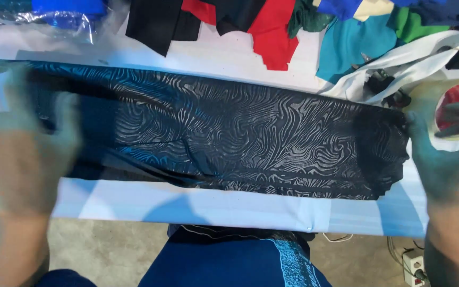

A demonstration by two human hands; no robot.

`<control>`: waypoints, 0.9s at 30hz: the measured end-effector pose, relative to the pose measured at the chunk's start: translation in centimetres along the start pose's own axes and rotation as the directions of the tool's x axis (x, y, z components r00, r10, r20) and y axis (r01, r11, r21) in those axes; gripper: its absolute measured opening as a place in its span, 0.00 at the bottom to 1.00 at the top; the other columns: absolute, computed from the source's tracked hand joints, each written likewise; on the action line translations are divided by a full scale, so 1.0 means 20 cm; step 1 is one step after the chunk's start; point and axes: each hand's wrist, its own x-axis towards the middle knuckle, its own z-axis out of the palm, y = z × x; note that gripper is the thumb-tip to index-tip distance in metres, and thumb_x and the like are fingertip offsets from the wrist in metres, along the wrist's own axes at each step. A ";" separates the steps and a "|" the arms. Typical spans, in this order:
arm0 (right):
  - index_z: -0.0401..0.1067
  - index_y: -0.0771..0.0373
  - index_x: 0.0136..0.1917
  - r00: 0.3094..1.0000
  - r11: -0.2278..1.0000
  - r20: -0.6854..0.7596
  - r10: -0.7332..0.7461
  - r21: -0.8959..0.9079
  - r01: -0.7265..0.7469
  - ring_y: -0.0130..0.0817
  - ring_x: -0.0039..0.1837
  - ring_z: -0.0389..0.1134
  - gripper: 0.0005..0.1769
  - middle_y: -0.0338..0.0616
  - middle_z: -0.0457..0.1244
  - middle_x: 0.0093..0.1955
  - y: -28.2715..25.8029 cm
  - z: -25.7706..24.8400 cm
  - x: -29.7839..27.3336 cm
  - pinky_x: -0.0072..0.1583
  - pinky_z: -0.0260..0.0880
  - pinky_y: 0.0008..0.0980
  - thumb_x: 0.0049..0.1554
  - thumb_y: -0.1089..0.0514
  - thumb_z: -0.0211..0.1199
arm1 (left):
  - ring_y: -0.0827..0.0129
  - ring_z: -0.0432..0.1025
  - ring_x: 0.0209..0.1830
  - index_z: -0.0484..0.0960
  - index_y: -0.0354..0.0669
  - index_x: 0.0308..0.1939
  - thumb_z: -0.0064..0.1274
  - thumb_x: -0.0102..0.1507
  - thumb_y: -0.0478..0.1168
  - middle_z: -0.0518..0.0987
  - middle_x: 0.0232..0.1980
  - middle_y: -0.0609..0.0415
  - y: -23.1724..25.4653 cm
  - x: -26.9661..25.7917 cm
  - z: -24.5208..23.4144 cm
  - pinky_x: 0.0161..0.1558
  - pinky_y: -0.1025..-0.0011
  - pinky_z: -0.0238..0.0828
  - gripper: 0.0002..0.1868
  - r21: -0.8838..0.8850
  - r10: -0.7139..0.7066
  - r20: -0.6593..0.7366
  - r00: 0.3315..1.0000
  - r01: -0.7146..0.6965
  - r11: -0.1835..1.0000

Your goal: Sealing a plastic bag with tape and folding a black patterned garment on a white surface.

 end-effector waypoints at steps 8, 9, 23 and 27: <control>0.70 0.69 0.68 0.805 0.784 0.051 -0.591 0.274 0.558 0.67 0.77 0.61 0.32 0.68 0.60 0.73 -0.69 0.14 0.15 0.74 0.64 0.61 0.61 0.43 0.69 | 0.44 0.42 0.85 0.55 0.36 0.82 0.39 0.71 0.66 0.50 0.85 0.37 0.40 0.09 0.10 0.80 0.41 0.38 0.46 -0.476 0.634 0.162 0.756 -0.503 0.722; 0.64 0.66 0.74 0.764 0.769 0.144 -0.629 0.264 0.583 0.68 0.81 0.50 0.36 0.66 0.51 0.79 -0.71 0.20 0.14 0.77 0.54 0.65 0.64 0.40 0.62 | 0.46 0.41 0.86 0.54 0.40 0.83 0.36 0.72 0.65 0.49 0.85 0.39 0.39 0.08 0.11 0.80 0.42 0.37 0.44 -0.472 0.653 0.168 0.739 -0.521 0.711; 0.58 0.65 0.80 0.735 0.741 0.178 -0.654 0.346 0.576 0.69 0.85 0.44 0.38 0.69 0.46 0.83 -0.64 0.32 0.13 0.81 0.45 0.68 0.66 0.40 0.58 | 0.59 0.76 0.26 0.86 0.33 0.32 0.42 0.67 0.48 0.82 0.29 0.46 0.12 -0.29 0.00 0.31 0.63 0.73 0.24 -0.751 0.341 -0.225 0.913 -0.386 0.536; 0.62 0.70 0.75 0.666 0.639 0.094 -0.740 0.407 0.653 0.67 0.82 0.52 0.38 0.69 0.52 0.79 -0.63 0.27 0.11 0.80 0.53 0.67 0.63 0.42 0.66 | 0.46 0.69 0.67 0.77 0.41 0.64 0.56 0.66 0.62 0.76 0.66 0.44 0.24 -0.24 0.03 0.67 0.47 0.67 0.32 -0.588 0.537 -0.102 0.838 -0.486 0.646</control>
